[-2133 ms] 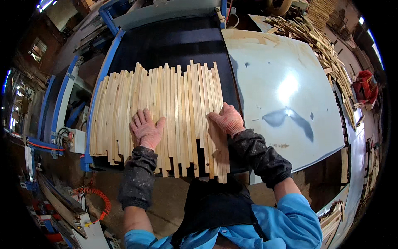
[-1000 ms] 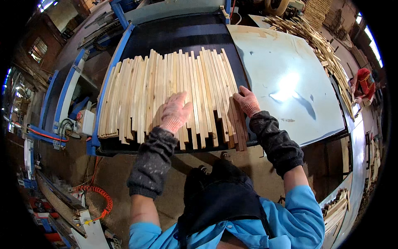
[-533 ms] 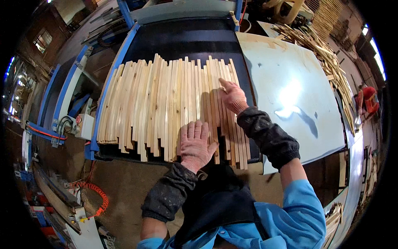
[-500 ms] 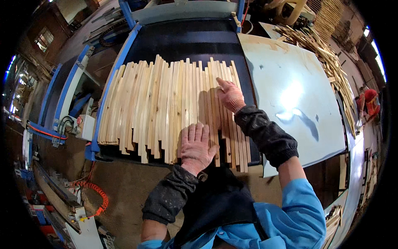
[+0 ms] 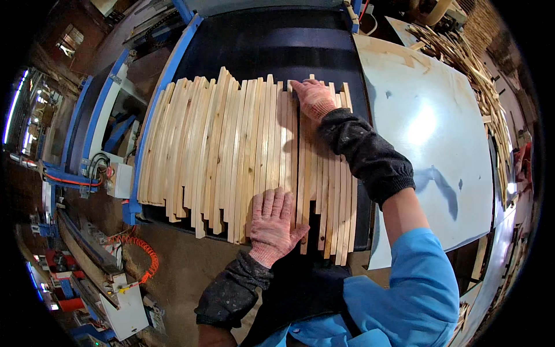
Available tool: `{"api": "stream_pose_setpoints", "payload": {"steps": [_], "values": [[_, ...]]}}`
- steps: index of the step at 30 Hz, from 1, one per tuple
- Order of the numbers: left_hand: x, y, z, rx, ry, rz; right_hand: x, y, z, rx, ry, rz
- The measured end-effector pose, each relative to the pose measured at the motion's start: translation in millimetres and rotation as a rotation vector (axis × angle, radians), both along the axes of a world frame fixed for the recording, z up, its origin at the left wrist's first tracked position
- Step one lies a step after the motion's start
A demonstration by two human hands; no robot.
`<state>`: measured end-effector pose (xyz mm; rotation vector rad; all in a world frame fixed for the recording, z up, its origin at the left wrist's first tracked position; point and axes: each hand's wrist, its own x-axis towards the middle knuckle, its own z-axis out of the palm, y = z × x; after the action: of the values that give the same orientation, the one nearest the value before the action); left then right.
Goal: The person gathers small wooden planks from a metal table and stacks them into neat piles. They then transfer these stacks onto a moving conveyor belt for further processing.
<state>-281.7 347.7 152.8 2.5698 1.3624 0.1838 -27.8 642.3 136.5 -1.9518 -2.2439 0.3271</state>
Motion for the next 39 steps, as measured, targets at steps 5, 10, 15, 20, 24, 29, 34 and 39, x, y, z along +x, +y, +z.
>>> {"api": "stream_pose_setpoints", "payload": {"steps": [5, 10, 15, 20, 24, 29, 34, 39], "values": [[1.1, 0.5, -6.9, -0.002, 0.031, -0.006, -4.5, -3.0, 0.3, 0.064, -0.002, 0.034], [1.1, 1.1, -3.4, 0.006, 0.064, -0.002, -16.1, -14.4, 6.9, -0.002, 0.026, 0.057], [1.0, 0.3, -3.6, -0.006, 0.064, 0.042, -17.5, -39.8, 36.6, 0.314, 0.222, -0.025], [16.9, 4.4, -0.4, -0.180, -0.031, 0.214, -24.8, -78.4, 92.0, -0.009, 0.818, -0.023], [25.0, -2.9, 27.1, -0.275, -0.458, 0.399, -7.1, -119.1, 94.4, 0.176, 1.252, -0.039], [6.1, -8.4, 62.2, -0.849, -1.426, 0.403, 66.3, -188.4, 35.3, 0.244, 0.642, -0.484], [-32.0, -15.5, 64.3, -1.058, -1.491, 0.482, 59.5, -260.5, 0.2, -0.137, 0.533, -0.411], [-54.9, -33.6, 26.4, -1.143, -1.592, 0.462, 12.9, -248.6, 30.6, -0.234, 0.466, -0.639]]}}
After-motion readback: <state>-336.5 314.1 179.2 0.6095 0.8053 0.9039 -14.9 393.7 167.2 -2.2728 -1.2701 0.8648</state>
